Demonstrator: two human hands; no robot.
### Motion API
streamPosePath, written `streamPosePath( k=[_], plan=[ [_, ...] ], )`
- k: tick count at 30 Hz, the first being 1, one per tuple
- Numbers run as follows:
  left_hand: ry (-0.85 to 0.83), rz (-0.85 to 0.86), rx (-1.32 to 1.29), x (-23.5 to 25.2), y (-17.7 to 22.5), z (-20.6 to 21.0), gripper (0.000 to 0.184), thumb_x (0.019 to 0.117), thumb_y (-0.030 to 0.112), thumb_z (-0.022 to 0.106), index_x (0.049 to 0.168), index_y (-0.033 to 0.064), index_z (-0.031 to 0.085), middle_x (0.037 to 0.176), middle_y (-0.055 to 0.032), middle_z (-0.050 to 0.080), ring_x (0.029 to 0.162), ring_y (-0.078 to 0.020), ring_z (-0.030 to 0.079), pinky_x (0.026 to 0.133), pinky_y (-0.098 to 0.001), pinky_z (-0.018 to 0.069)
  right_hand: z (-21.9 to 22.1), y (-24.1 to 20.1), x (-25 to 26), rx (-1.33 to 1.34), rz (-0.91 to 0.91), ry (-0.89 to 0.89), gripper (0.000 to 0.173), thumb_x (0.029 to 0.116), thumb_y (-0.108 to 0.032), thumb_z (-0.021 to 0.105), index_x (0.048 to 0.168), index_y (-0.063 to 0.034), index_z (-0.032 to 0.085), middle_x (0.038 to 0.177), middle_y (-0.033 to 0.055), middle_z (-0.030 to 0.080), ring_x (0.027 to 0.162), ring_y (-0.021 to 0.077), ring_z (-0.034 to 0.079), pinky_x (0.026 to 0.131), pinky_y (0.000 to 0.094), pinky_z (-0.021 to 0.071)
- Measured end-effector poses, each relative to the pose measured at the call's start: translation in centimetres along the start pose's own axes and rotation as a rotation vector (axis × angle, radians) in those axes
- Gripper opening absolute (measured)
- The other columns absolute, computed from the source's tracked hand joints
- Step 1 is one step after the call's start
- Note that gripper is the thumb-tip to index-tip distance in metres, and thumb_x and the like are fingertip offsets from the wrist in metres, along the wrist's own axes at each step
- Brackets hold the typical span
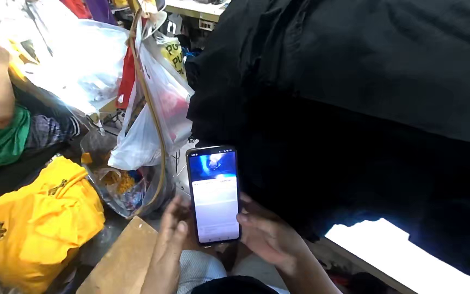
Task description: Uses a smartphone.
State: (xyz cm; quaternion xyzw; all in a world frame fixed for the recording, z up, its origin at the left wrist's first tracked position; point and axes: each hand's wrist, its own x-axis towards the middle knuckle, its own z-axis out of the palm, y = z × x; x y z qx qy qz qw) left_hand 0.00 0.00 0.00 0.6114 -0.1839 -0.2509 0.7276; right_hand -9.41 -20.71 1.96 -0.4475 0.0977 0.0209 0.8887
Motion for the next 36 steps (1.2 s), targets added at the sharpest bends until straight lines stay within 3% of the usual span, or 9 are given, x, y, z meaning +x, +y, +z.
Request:
streamPosePath(
  k=[2, 4, 10, 16, 19, 22, 25, 32, 36],
  plan=[
    [-0.105, -0.110, -0.121, 0.4, -0.6, 0.2, 0.074, 0.0977, 0.062, 0.053, 0.153, 0.0149, 0.043, 0.139, -0.0153, 0.057, 0.120, -0.0305, 0.062, 0.095, -0.0478, 0.0573, 0.1, 0.2, 0.1, 0.013, -0.012, -0.014, 0.051, 0.0941, -0.020, 0.065, 0.143, -0.0249, 0.054, 0.126, 0.0095, 0.067, 0.112, 0.0225, 0.067, 0.095, 0.0440, 0.0573],
    [-0.186, -0.170, -0.232, 0.8, -0.1, 0.3, 0.072, 0.0981, 0.058, 0.055, 0.154, 0.0154, 0.041, 0.135, -0.0171, 0.061, 0.117, -0.0300, 0.065, 0.096, -0.0476, 0.0575, 0.2, 0.4, 0.2, 0.034, -0.013, -0.038, 0.052, 0.0943, -0.022, 0.066, 0.144, -0.0239, 0.054, 0.128, 0.0104, 0.067, 0.114, 0.0237, 0.067, 0.095, 0.0454, 0.0577],
    [-0.351, -0.125, -0.516, 0.9, 0.2, 0.4, 0.059, 0.1044, 0.044, 0.052, 0.155, 0.0181, 0.037, 0.133, -0.0205, 0.060, 0.112, -0.0318, 0.067, 0.089, -0.0475, 0.0598, 0.0, 0.7, 0.1, 0.055, -0.011, -0.122, 0.050, 0.0957, -0.024, 0.067, 0.144, -0.0241, 0.053, 0.125, 0.0125, 0.067, 0.107, 0.0239, 0.070, 0.090, 0.0430, 0.0604],
    [-0.268, -0.141, -0.469, 0.2, 0.8, 0.9, 0.052, 0.1040, 0.037, 0.052, 0.152, 0.0193, 0.042, 0.135, -0.0138, 0.061, 0.119, -0.0231, 0.064, 0.101, -0.0426, 0.0534, -0.1, 0.9, 0.0, 0.019, -0.025, -0.141, 0.056, 0.0958, -0.025, 0.069, 0.149, -0.0265, 0.049, 0.131, 0.0107, 0.065, 0.114, 0.0233, 0.067, 0.095, 0.0439, 0.0580],
    [-0.255, -0.146, -0.504, 0.1, 0.9, 1.1, 0.053, 0.1054, 0.038, 0.050, 0.154, 0.0204, 0.038, 0.138, -0.0150, 0.059, 0.123, -0.0262, 0.062, 0.104, -0.0465, 0.0515, 0.5, 0.8, -0.3, -0.057, -0.055, -0.114, 0.066, 0.0951, -0.027, 0.069, 0.155, -0.0285, 0.040, 0.134, 0.0102, 0.063, 0.115, 0.0228, 0.066, 0.096, 0.0426, 0.0582],
    [-0.296, -0.157, -0.536, 0.2, 0.9, 1.3, 0.054, 0.1062, 0.042, 0.047, 0.155, 0.0237, 0.035, 0.137, -0.0175, 0.058, 0.117, -0.0294, 0.065, 0.093, -0.0462, 0.0577, 0.2, 0.8, -0.3, -0.068, -0.078, -0.139, 0.067, 0.0972, -0.026, 0.068, 0.157, -0.0309, 0.036, 0.132, 0.0130, 0.063, 0.107, 0.0247, 0.069, 0.087, 0.0419, 0.0621],
    [-0.354, -0.149, -0.568, 0.2, 0.9, 1.4, 0.054, 0.1071, 0.045, 0.045, 0.156, 0.0257, 0.034, 0.136, -0.0196, 0.058, 0.111, -0.0322, 0.068, 0.079, -0.0434, 0.0624, 0.0, 0.8, -0.4, -0.070, -0.088, -0.154, 0.067, 0.0979, -0.025, 0.066, 0.157, -0.0318, 0.036, 0.134, 0.0131, 0.062, 0.110, 0.0251, 0.068, 0.090, 0.0433, 0.0610],
    [-0.307, -0.098, -0.599, 0.1, 0.9, 2.0, 0.054, 0.1055, 0.048, 0.047, 0.151, 0.0183, 0.044, 0.136, -0.0183, 0.059, 0.113, -0.0289, 0.067, 0.081, -0.0421, 0.0621, -0.1, 0.4, -0.7, -0.100, -0.125, -0.149, 0.065, 0.0982, -0.021, 0.065, 0.156, -0.0297, 0.038, 0.134, 0.0109, 0.062, 0.110, 0.0219, 0.068, 0.092, 0.0404, 0.0598],
    [-0.288, -0.103, -0.606, 0.3, 1.1, 2.2, 0.057, 0.1045, 0.050, 0.047, 0.151, 0.0168, 0.044, 0.137, -0.0183, 0.058, 0.114, -0.0284, 0.066, 0.080, -0.0413, 0.0621, 0.4, 0.1, -1.0, -0.123, -0.113, -0.045, 0.065, 0.0942, -0.020, 0.068, 0.154, -0.0278, 0.042, 0.129, 0.0125, 0.064, 0.102, 0.0249, 0.071, 0.084, 0.0420, 0.0626]
  ],
)
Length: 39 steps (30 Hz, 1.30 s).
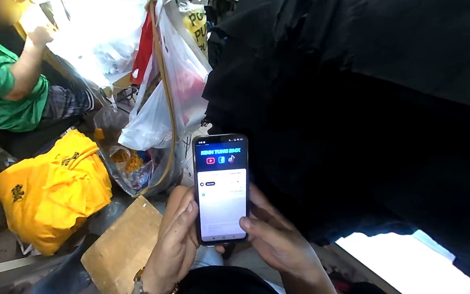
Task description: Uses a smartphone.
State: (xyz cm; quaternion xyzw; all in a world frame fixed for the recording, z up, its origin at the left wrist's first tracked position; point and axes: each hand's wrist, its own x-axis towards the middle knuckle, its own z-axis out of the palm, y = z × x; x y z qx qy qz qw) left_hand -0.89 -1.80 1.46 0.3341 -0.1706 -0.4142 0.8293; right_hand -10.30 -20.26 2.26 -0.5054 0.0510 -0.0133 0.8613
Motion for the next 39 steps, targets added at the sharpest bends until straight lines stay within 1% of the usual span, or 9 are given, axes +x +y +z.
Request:
streamPosePath(
  k=[3, 5, 7, 10, 15, 26, 30, 32, 39],
  plan=[
    [0.029, 0.012, -0.025, 0.2, 0.1, 0.0, 0.055, 0.1050, 0.050, 0.046, 0.148, 0.0162, 0.047, 0.135, -0.0201, 0.059, 0.109, -0.0308, 0.068, 0.077, -0.0440, 0.0625, 0.1, -0.1, 0.2, -0.049, -0.003, 0.007, 0.070, 0.0927, -0.018, 0.066, 0.156, -0.0308, 0.038, 0.131, 0.0115, 0.062, 0.100, 0.0265, 0.071, 0.079, 0.0422, 0.0639],
    [0.032, 0.004, -0.025, 0.2, 0.1, 0.0, 0.054, 0.1057, 0.051, 0.043, 0.148, 0.0172, 0.047, 0.135, -0.0187, 0.059, 0.110, -0.0298, 0.068, 0.079, -0.0439, 0.0621, 0.1, 0.1, 0.3, -0.058, -0.018, 0.018, 0.071, 0.0916, -0.014, 0.067, 0.155, -0.0289, 0.039, 0.129, 0.0126, 0.063, 0.098, 0.0272, 0.071, 0.077, 0.0425, 0.0644],
    [0.033, 0.007, -0.029, 0.1, 0.0, -0.1, 0.054, 0.1058, 0.051, 0.044, 0.148, 0.0167, 0.047, 0.135, -0.0189, 0.059, 0.111, -0.0299, 0.068, 0.079, -0.0440, 0.0621, 0.1, 0.4, 0.4, -0.063, -0.054, -0.007, 0.072, 0.0916, -0.010, 0.066, 0.156, -0.0283, 0.038, 0.129, 0.0124, 0.063, 0.099, 0.0252, 0.071, 0.079, 0.0408, 0.0637],
    [0.043, 0.016, -0.035, 0.1, 0.1, -0.2, 0.055, 0.1058, 0.051, 0.044, 0.148, 0.0160, 0.046, 0.135, -0.0197, 0.059, 0.111, -0.0303, 0.067, 0.080, -0.0448, 0.0620, -0.1, 0.8, 0.6, -0.043, -0.098, -0.075, 0.076, 0.0932, -0.005, 0.062, 0.159, -0.0316, 0.033, 0.134, 0.0117, 0.060, 0.105, 0.0237, 0.069, 0.084, 0.0405, 0.0628],
    [0.025, 0.031, -0.016, 0.0, 0.1, -0.4, 0.057, 0.1057, 0.052, 0.043, 0.148, 0.0141, 0.046, 0.135, -0.0197, 0.059, 0.111, -0.0296, 0.068, 0.080, -0.0437, 0.0622, -0.1, 0.9, 0.6, -0.071, -0.113, -0.083, 0.078, 0.0924, -0.004, 0.063, 0.159, -0.0317, 0.033, 0.136, 0.0103, 0.060, 0.110, 0.0228, 0.068, 0.089, 0.0405, 0.0612],
    [0.065, 0.043, -0.005, -0.3, 0.2, -0.8, 0.054, 0.1062, 0.052, 0.042, 0.145, 0.0143, 0.048, 0.132, -0.0202, 0.060, 0.109, -0.0310, 0.069, 0.078, -0.0450, 0.0626, 0.3, 1.0, 1.0, -0.102, -0.097, -0.090, 0.078, 0.0920, -0.001, 0.061, 0.159, -0.0300, 0.033, 0.133, 0.0122, 0.061, 0.107, 0.0251, 0.069, 0.084, 0.0426, 0.0629],
    [0.061, 0.056, -0.003, -0.4, 0.2, -0.8, 0.054, 0.1066, 0.051, 0.041, 0.145, 0.0137, 0.047, 0.132, -0.0204, 0.060, 0.107, -0.0304, 0.069, 0.076, -0.0436, 0.0629, 0.4, 1.0, 1.1, -0.099, -0.096, -0.102, 0.080, 0.0914, 0.000, 0.060, 0.160, -0.0294, 0.032, 0.135, 0.0123, 0.060, 0.108, 0.0255, 0.068, 0.085, 0.0436, 0.0627],
    [0.084, 0.059, 0.016, -0.4, 0.2, -0.7, 0.056, 0.1058, 0.053, 0.042, 0.145, 0.0140, 0.047, 0.132, -0.0193, 0.060, 0.108, -0.0292, 0.069, 0.077, -0.0432, 0.0627, 0.5, 1.0, 1.0, -0.119, -0.091, -0.094, 0.081, 0.0913, 0.000, 0.060, 0.160, -0.0300, 0.031, 0.135, 0.0104, 0.060, 0.108, 0.0238, 0.068, 0.086, 0.0416, 0.0625],
    [0.096, 0.071, 0.008, -0.4, 0.1, -0.8, 0.059, 0.1050, 0.054, 0.044, 0.147, 0.0133, 0.047, 0.134, -0.0192, 0.060, 0.110, -0.0291, 0.068, 0.078, -0.0433, 0.0627, 0.5, 1.0, 1.2, -0.144, -0.102, -0.103, 0.082, 0.0908, 0.001, 0.059, 0.160, -0.0297, 0.029, 0.136, 0.0109, 0.059, 0.111, 0.0254, 0.067, 0.088, 0.0440, 0.0620]
  ],
)
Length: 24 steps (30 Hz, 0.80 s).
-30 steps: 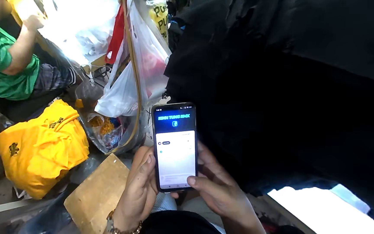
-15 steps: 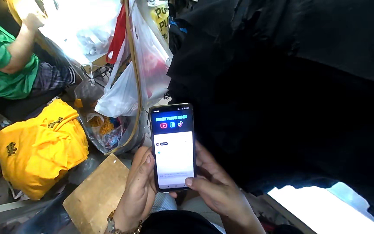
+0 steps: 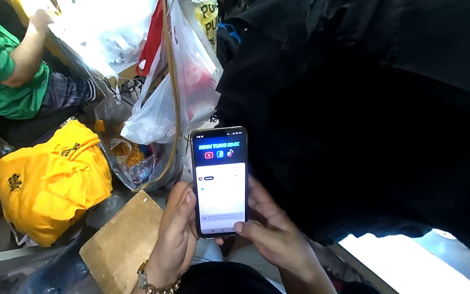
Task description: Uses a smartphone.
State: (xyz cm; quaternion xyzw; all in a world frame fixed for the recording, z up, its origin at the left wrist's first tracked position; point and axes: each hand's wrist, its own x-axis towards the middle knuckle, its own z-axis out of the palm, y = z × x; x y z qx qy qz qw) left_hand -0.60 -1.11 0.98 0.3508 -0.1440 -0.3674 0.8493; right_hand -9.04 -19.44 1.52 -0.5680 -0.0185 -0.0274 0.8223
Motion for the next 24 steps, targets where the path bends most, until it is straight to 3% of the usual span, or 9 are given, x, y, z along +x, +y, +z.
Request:
streamPosePath(
  k=[4, 12, 17, 20, 24],
  plan=[
    [-0.006, -0.011, 0.006, -0.1, -0.1, -0.1, 0.058, 0.1048, 0.056, 0.043, 0.145, 0.0144, 0.049, 0.132, -0.0194, 0.061, 0.108, -0.0293, 0.069, 0.076, -0.0429, 0.0629, 0.1, 0.0, -0.1, -0.021, 0.004, 0.015, 0.081, 0.0905, 0.001, 0.060, 0.160, -0.0294, 0.030, 0.135, 0.0091, 0.060, 0.112, 0.0224, 0.067, 0.091, 0.0398, 0.0607],
    [-0.031, -0.019, 0.004, -0.2, -0.3, -0.2, 0.060, 0.1044, 0.057, 0.042, 0.147, 0.0153, 0.047, 0.133, -0.0176, 0.061, 0.111, -0.0276, 0.068, 0.080, -0.0422, 0.0620, -0.2, 0.3, -0.4, -0.031, 0.014, 0.014, 0.080, 0.0912, -0.001, 0.060, 0.160, -0.0293, 0.030, 0.135, 0.0099, 0.060, 0.112, 0.0237, 0.067, 0.091, 0.0419, 0.0608],
    [-0.021, 0.004, 0.046, -0.3, -0.3, 0.0, 0.061, 0.1044, 0.057, 0.041, 0.148, 0.0153, 0.047, 0.135, -0.0167, 0.059, 0.110, -0.0265, 0.068, 0.078, -0.0396, 0.0624, 0.2, -1.2, 0.4, -0.149, -0.009, 0.061, 0.069, 0.0986, -0.017, 0.064, 0.159, -0.0266, 0.032, 0.134, 0.0070, 0.062, 0.115, 0.0206, 0.066, 0.094, 0.0375, 0.0596],
    [-0.012, 0.012, 0.058, -0.5, -0.3, 0.0, 0.062, 0.1033, 0.059, 0.043, 0.148, 0.0157, 0.048, 0.136, -0.0167, 0.059, 0.111, -0.0272, 0.068, 0.078, -0.0407, 0.0626, 0.5, -2.6, 2.0, -0.276, -0.081, 0.177, 0.067, 0.1020, -0.027, 0.058, 0.162, -0.0245, 0.028, 0.136, 0.0032, 0.061, 0.112, 0.0152, 0.066, 0.089, 0.0321, 0.0598],
    [-0.016, 0.022, 0.089, -0.6, -0.4, -0.1, 0.064, 0.1028, 0.059, 0.044, 0.149, 0.0153, 0.045, 0.138, -0.0164, 0.058, 0.114, -0.0270, 0.067, 0.080, -0.0413, 0.0621, 0.7, -3.9, 3.6, -0.374, -0.175, 0.257, 0.059, 0.1048, -0.020, 0.050, 0.161, -0.0188, 0.032, 0.133, 0.0052, 0.061, 0.107, 0.0136, 0.067, 0.086, 0.0292, 0.0596]
  ],
)
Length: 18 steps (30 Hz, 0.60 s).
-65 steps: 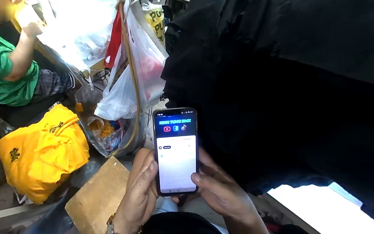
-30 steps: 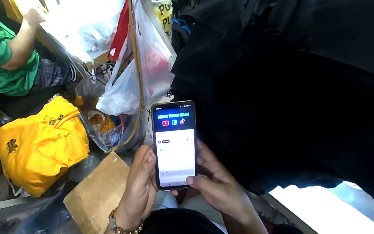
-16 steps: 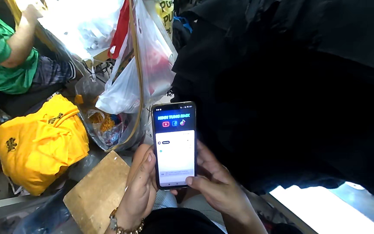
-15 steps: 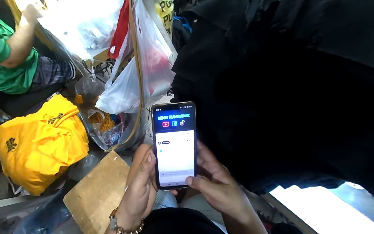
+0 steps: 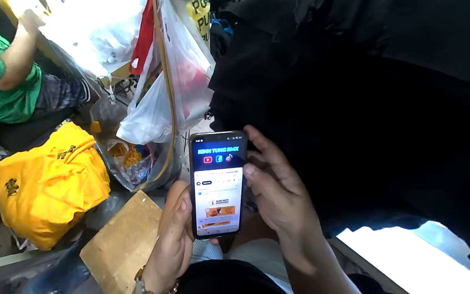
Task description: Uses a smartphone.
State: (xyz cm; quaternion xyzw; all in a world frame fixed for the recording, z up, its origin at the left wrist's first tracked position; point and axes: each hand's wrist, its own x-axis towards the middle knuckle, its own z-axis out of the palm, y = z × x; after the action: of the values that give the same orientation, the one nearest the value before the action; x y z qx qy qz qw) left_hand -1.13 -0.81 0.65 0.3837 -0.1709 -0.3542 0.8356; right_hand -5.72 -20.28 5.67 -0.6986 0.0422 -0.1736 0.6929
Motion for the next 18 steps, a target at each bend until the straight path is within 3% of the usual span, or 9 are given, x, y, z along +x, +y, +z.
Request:
streamPosePath(
  k=[5, 18],
  plan=[
    [0.011, -0.003, 0.009, -0.1, 0.0, -0.2, 0.065, 0.1028, 0.060, 0.043, 0.150, 0.0160, 0.045, 0.137, -0.0171, 0.058, 0.112, -0.0276, 0.068, 0.077, -0.0403, 0.0629, 0.8, 0.1, 1.0, 0.022, -0.028, 0.069, 0.049, 0.1037, -0.011, 0.048, 0.152, -0.0083, 0.045, 0.130, 0.0070, 0.064, 0.108, 0.0134, 0.067, 0.090, 0.0295, 0.0587],
    [0.004, -0.018, 0.016, 0.1, 0.0, -0.3, 0.066, 0.1025, 0.061, 0.043, 0.151, 0.0161, 0.044, 0.138, -0.0164, 0.058, 0.114, -0.0271, 0.067, 0.081, -0.0409, 0.0621, 1.3, 1.0, 1.8, 0.024, -0.080, 0.122, 0.044, 0.1008, -0.007, 0.050, 0.144, -0.0004, 0.051, 0.120, 0.0074, 0.068, 0.104, 0.0125, 0.069, 0.089, 0.0277, 0.0595]
  ],
)
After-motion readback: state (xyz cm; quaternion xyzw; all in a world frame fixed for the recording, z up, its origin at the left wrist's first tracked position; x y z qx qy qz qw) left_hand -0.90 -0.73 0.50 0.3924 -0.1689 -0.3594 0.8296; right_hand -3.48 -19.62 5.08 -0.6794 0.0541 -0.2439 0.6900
